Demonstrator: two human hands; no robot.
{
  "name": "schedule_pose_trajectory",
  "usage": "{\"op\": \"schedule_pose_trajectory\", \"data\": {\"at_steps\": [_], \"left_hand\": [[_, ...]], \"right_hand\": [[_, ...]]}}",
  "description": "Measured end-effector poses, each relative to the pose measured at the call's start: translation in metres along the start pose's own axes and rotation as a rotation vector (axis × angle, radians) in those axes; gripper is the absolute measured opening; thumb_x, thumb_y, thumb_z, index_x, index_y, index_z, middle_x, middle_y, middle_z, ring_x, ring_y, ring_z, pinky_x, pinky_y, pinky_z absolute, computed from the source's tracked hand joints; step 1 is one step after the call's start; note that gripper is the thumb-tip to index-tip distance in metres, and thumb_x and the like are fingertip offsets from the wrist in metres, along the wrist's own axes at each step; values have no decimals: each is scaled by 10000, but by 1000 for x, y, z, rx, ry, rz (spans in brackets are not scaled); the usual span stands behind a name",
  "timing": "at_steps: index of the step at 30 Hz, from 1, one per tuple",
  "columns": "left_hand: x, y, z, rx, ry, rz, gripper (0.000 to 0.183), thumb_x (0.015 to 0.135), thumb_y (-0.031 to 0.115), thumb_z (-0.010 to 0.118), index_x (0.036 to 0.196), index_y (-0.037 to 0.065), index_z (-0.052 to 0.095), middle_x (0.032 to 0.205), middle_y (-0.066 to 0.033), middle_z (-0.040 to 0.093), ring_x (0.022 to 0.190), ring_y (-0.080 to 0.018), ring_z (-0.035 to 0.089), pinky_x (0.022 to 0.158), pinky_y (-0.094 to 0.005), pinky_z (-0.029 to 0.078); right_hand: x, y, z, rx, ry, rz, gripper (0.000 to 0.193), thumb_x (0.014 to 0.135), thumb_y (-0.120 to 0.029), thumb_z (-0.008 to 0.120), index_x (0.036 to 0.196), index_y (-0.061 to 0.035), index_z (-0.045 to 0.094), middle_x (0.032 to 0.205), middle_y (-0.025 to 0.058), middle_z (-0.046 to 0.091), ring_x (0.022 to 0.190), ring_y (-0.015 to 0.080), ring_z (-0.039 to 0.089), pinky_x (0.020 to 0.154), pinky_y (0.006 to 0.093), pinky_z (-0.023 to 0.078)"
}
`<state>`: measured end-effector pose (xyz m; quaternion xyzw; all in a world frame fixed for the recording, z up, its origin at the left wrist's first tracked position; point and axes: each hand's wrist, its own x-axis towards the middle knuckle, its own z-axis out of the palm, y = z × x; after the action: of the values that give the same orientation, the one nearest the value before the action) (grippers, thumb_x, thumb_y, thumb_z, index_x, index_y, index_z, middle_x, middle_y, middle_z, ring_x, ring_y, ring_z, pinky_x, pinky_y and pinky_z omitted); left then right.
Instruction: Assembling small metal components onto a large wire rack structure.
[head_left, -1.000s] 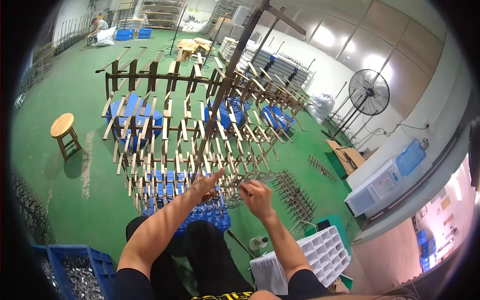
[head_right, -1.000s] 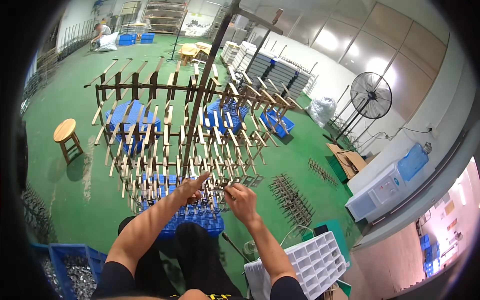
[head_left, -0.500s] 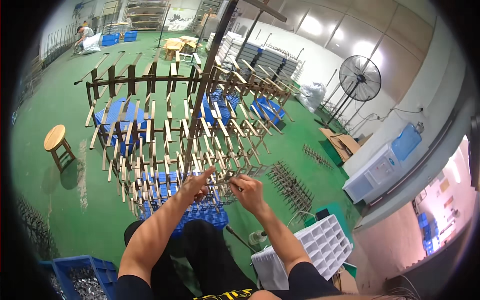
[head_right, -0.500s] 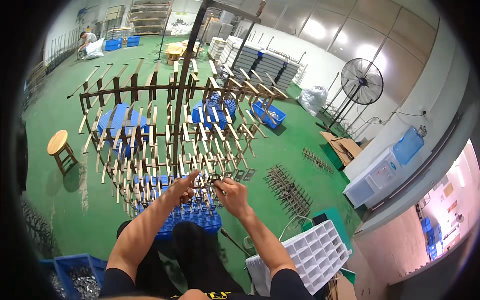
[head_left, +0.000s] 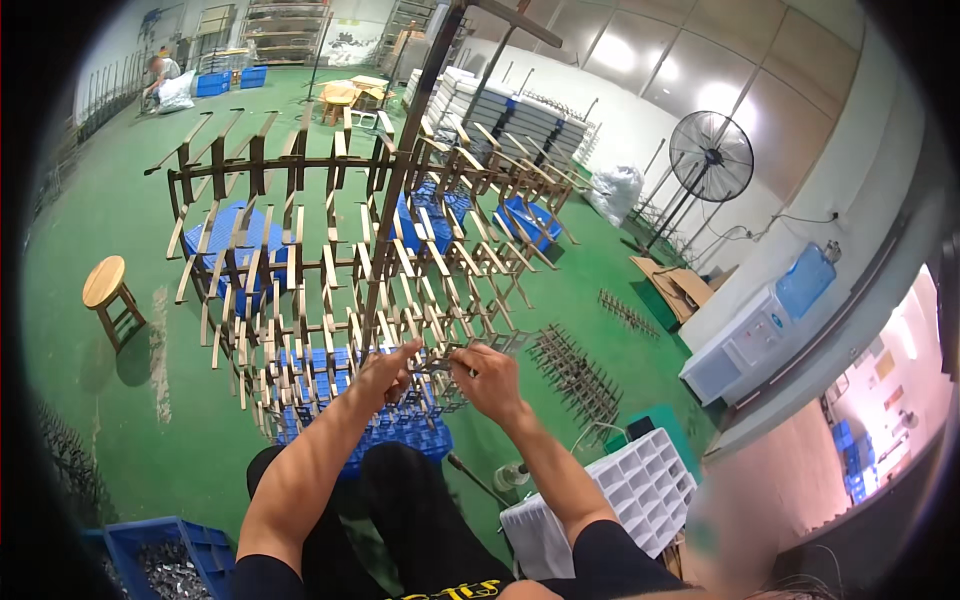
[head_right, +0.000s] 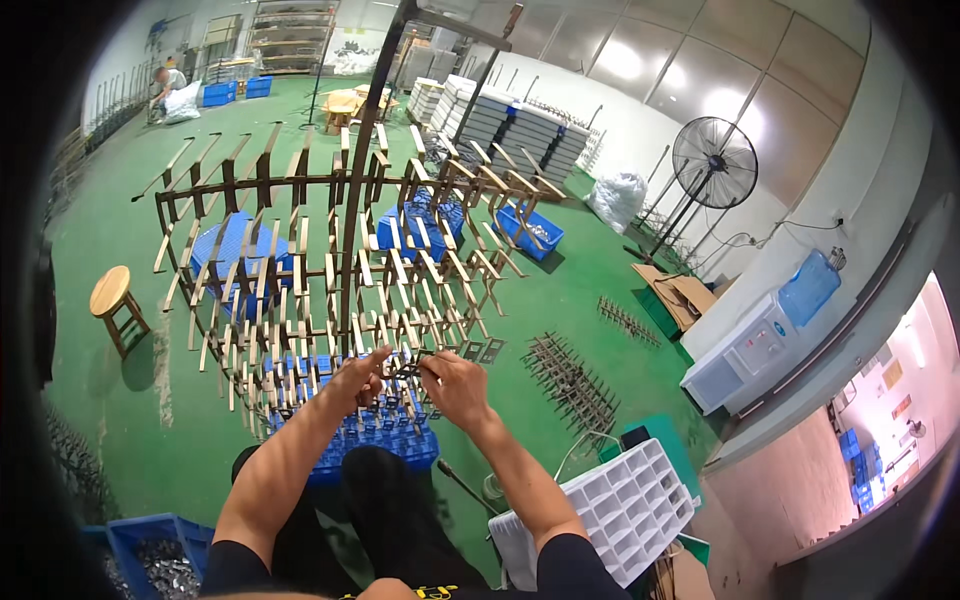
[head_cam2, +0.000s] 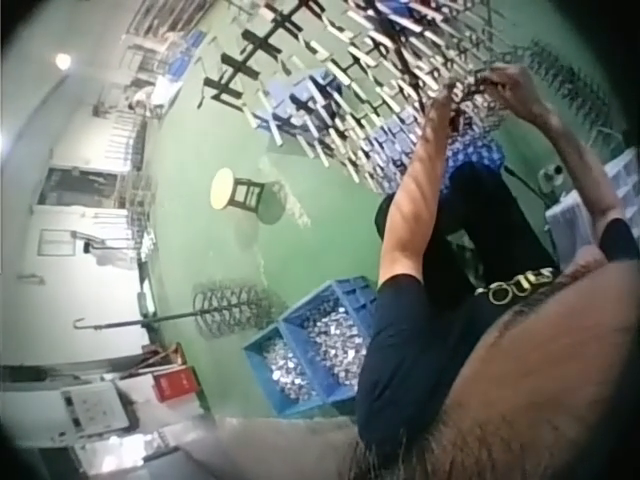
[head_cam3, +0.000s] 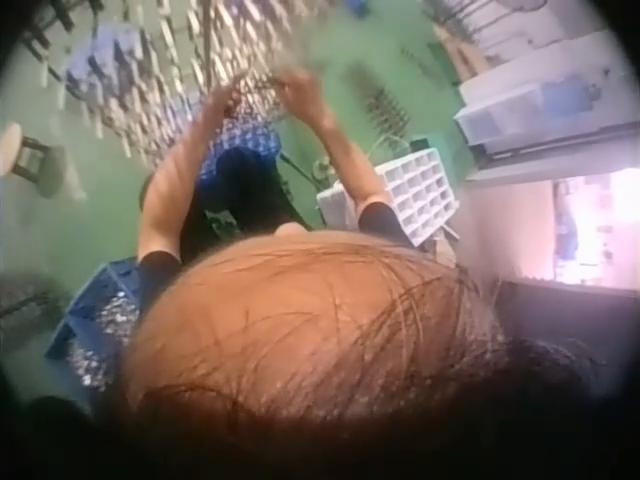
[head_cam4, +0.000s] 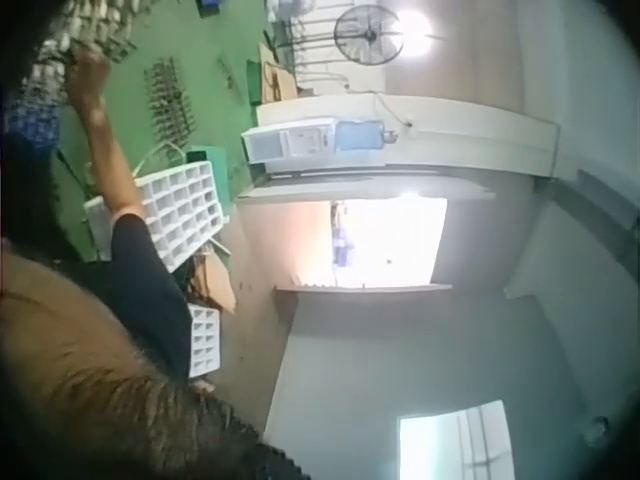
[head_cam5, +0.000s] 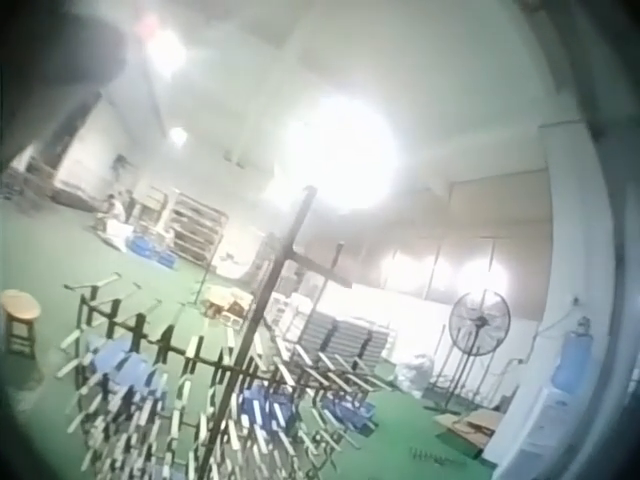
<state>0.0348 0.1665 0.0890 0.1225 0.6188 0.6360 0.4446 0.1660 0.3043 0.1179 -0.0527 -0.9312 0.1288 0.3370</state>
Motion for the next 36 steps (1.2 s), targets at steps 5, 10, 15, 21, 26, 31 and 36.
{"op": "schedule_pose_trajectory", "data": {"at_steps": [5,10,15,21,26,31,36], "left_hand": [[12,-9,-6,-72,-50,35,430,748,464,633,579,87,512,419,-18,402,323,-93,334,313,-270,232],[6,-4,-1,-125,-38,15,439,756,437,640,521,101,482,415,-17,397,320,-97,332,314,-274,227],[14,-12,-7,-129,-72,12,423,752,418,656,533,99,485,430,-20,407,321,-95,332,310,-262,233],[4,-2,-1,-148,-34,-39,433,737,429,680,524,177,399,419,22,393,321,-64,303,299,-214,213],[-1,3,2,-136,-20,-53,428,741,434,674,531,174,406,422,23,398,326,-60,311,297,-217,225],[-1,1,1,-129,-31,-30,425,745,438,667,533,172,413,425,25,397,331,-58,316,301,-214,222],[-1,0,-1,-148,-29,-15,408,725,425,687,569,119,467,436,-8,418,322,-84,339,296,-236,236]], "right_hand": [[8,-6,4,-37,33,5,86,759,-156,605,799,-93,647,757,44,622,653,238,603,553,342,470],[12,-13,1,-57,19,50,106,757,-167,607,816,-92,656,790,55,636,689,240,612,605,335,483],[13,-14,1,-48,1,70,111,761,-169,604,814,-88,659,794,55,637,695,240,613,621,340,482],[16,-12,3,-64,-15,64,106,762,-166,603,814,-97,665,799,48,638,694,239,614,615,341,483],[18,-10,6,-70,-1,43,100,763,-167,601,807,-102,664,785,43,634,685,241,612,605,346,483],[19,-14,3,-76,-13,59,98,765,-166,599,799,-99,661,777,43,632,679,243,610,600,348,483],[19,-16,3,-57,23,42,82,738,-155,613,768,-98,662,705,59,618,642,245,605,562,346,478]]}}
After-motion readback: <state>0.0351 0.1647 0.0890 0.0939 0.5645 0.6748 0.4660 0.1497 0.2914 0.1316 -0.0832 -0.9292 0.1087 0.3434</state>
